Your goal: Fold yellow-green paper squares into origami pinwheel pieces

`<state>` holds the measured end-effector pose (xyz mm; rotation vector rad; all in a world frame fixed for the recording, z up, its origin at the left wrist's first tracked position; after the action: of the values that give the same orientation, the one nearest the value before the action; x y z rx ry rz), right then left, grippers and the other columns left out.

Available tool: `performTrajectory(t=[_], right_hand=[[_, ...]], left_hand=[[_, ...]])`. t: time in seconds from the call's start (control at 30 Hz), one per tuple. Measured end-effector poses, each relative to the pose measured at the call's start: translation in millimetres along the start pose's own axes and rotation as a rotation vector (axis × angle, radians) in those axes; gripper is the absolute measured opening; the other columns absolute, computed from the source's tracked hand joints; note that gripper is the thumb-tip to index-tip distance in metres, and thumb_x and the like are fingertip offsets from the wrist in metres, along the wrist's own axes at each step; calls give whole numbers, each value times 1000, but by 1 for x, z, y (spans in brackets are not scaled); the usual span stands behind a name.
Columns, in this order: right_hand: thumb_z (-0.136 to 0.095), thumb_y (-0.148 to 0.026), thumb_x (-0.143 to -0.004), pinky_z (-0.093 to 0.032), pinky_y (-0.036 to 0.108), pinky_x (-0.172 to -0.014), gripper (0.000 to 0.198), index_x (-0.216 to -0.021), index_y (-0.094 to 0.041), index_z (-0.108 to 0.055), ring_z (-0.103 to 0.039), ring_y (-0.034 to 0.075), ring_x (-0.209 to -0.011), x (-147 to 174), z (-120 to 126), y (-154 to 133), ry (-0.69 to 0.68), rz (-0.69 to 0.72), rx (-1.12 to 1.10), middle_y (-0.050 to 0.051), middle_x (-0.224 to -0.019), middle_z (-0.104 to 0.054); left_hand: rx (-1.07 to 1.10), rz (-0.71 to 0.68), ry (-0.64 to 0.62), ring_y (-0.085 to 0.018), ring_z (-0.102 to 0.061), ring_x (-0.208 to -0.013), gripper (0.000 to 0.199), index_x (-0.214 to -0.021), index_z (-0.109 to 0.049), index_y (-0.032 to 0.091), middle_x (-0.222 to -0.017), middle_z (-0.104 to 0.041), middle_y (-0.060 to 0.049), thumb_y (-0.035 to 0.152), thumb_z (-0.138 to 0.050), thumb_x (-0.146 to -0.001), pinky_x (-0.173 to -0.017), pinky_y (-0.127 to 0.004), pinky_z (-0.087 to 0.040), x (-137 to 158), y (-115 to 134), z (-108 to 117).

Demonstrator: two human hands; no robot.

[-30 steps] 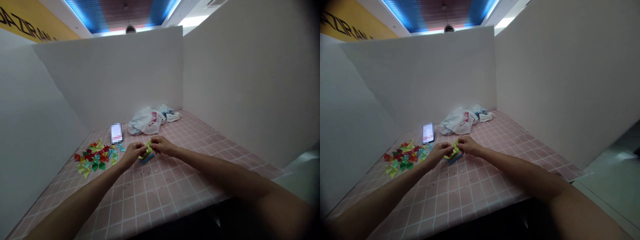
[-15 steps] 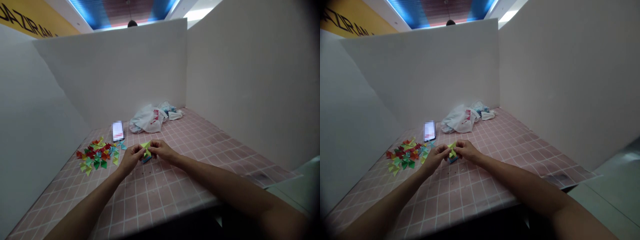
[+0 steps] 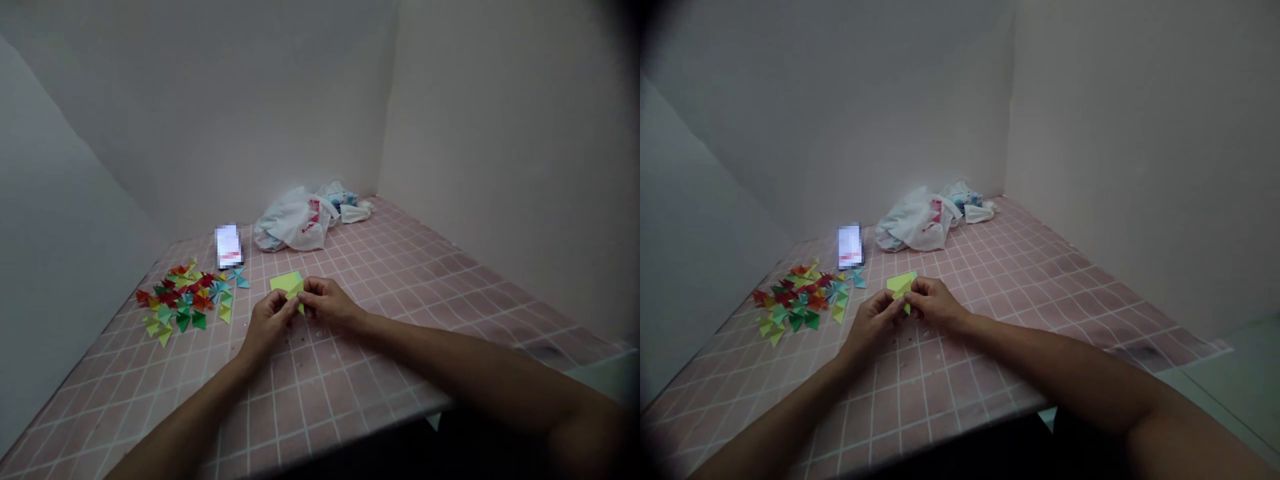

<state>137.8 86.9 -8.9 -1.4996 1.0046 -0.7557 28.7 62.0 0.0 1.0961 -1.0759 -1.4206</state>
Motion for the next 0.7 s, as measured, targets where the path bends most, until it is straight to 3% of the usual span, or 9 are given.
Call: performTrajectory(t=[0.23,0.33,0.47,0.57,0.7], right_hand=[[-65,-36,-81,-34,23,-50,24,-72,-19,-51,-47,9,-48,6,-1,1,12,-11,-50,-5,-55,-54],[-65,-35,-83,-36,24,-52,25,-72,-20,-49,-48,9,-50,6,5,-8,20,61,16,-5,-57,-54],[-63,-31,-85,-37,25,-56,19,-73,-18,-54,-49,10,-56,5,13,-25,23,189,216,-4,-62,-54],[-65,-29,-83,-37,24,-56,19,-71,-18,-55,-49,9,-57,4,4,-18,-93,119,209,-3,-63,-55],[-66,-36,-83,-35,23,-50,22,-76,-18,-55,-49,9,-51,6,-2,2,-148,-72,-30,-4,-59,-57]], left_hand=[[-61,22,4,-11,-46,-48,35,-65,-54,19,-54,-53,5,44,-67,-85,-49,-23,-34,4,-3,0],[-98,-13,29,-11,-47,-51,34,-65,-55,19,-55,-53,4,42,-65,-87,-51,-23,-36,7,5,6],[56,15,45,-12,-54,-55,24,-94,-63,19,-66,-61,5,38,-71,-82,-54,-23,-42,5,9,12],[60,27,20,-12,-56,-57,19,-85,-66,17,-62,-63,3,36,-69,-85,-58,-23,-43,2,7,13],[128,103,26,-11,-53,-55,26,-73,-64,17,-57,-61,3,40,-69,-86,-58,-22,-40,2,-6,14]])
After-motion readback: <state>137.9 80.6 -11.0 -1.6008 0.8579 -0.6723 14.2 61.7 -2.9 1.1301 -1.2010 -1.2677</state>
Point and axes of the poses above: each hand's wrist, its own x-axis away from the middle knuckle, its own z-axis out of the back of the hand, y = z × x, the point moved 10 cm from there along -x, towards the middle knuckle
